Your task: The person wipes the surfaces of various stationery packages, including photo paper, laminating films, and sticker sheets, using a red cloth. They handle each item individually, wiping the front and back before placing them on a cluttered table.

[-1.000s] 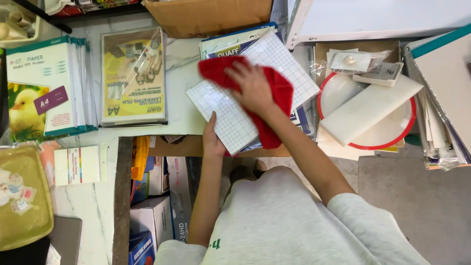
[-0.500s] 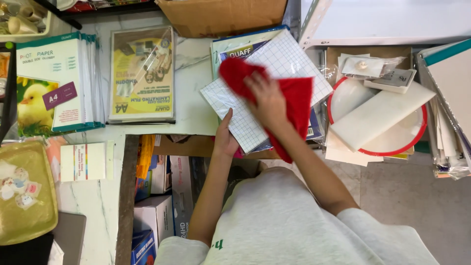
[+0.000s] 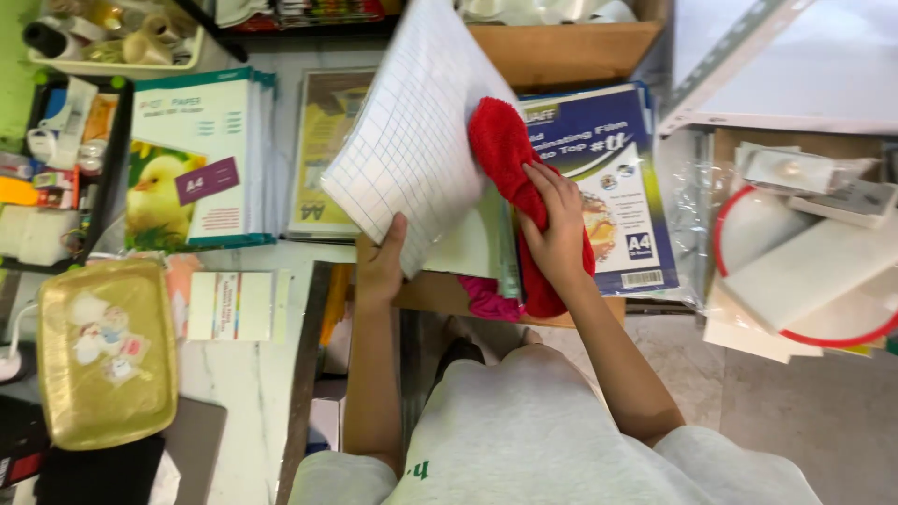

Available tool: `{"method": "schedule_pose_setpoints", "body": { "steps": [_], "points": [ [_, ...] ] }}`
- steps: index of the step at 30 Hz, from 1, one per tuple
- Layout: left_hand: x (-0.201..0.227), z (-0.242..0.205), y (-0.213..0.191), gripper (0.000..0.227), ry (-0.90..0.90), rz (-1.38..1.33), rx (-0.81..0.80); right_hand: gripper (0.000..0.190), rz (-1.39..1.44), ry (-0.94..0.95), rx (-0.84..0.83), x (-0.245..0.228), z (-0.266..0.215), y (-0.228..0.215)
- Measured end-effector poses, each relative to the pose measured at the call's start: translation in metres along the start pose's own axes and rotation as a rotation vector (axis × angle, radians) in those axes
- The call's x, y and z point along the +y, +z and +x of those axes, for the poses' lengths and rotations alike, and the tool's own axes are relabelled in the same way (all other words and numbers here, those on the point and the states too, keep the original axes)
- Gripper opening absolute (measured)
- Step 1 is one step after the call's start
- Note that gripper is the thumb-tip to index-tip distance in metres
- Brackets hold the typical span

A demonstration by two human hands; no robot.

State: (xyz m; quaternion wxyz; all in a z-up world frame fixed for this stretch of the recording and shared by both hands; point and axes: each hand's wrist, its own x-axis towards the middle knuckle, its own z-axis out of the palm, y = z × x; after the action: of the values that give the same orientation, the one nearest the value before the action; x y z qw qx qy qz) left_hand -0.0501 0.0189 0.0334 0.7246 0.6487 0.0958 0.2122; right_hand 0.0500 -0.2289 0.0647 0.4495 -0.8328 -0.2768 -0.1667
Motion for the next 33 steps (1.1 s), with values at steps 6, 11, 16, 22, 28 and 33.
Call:
{"method": "schedule_pose_setpoints", "body": {
  "steps": [6, 11, 16, 22, 28, 33],
  "points": [
    [0.096, 0.041, -0.045, 0.055, 0.552, 0.763, -0.27, 0.054, 0.252, 0.033, -0.028, -0.049, 0.013, 0.062],
    [-0.014, 0.078, -0.11, 0.071, 0.597, 1.317, -0.273, 0.049, 0.458, 0.224, -0.114, -0.059, 0.014, 0.111],
    [-0.079, 0.085, -0.146, 0.085, 0.583, 1.492, -0.496, 0.047, 0.484, 0.311, -0.118, -0.057, 0.005, 0.132],
    [-0.073, 0.094, -0.161, 0.083, 0.604, 1.336, -0.586, 0.041, 0.475, 0.458, -0.098, -0.065, 0.006, 0.142],
    [-0.069, 0.098, -0.171, 0.083, 0.582, 1.314, -0.676, 0.04, 0.453, 0.472, -0.107, -0.065, 0.002, 0.156],
    [-0.057, 0.096, -0.172, 0.078, 0.483, 1.257, -0.739, 0.041, 0.471, 0.487, -0.121, -0.064, -0.003, 0.157]
  ]
}}
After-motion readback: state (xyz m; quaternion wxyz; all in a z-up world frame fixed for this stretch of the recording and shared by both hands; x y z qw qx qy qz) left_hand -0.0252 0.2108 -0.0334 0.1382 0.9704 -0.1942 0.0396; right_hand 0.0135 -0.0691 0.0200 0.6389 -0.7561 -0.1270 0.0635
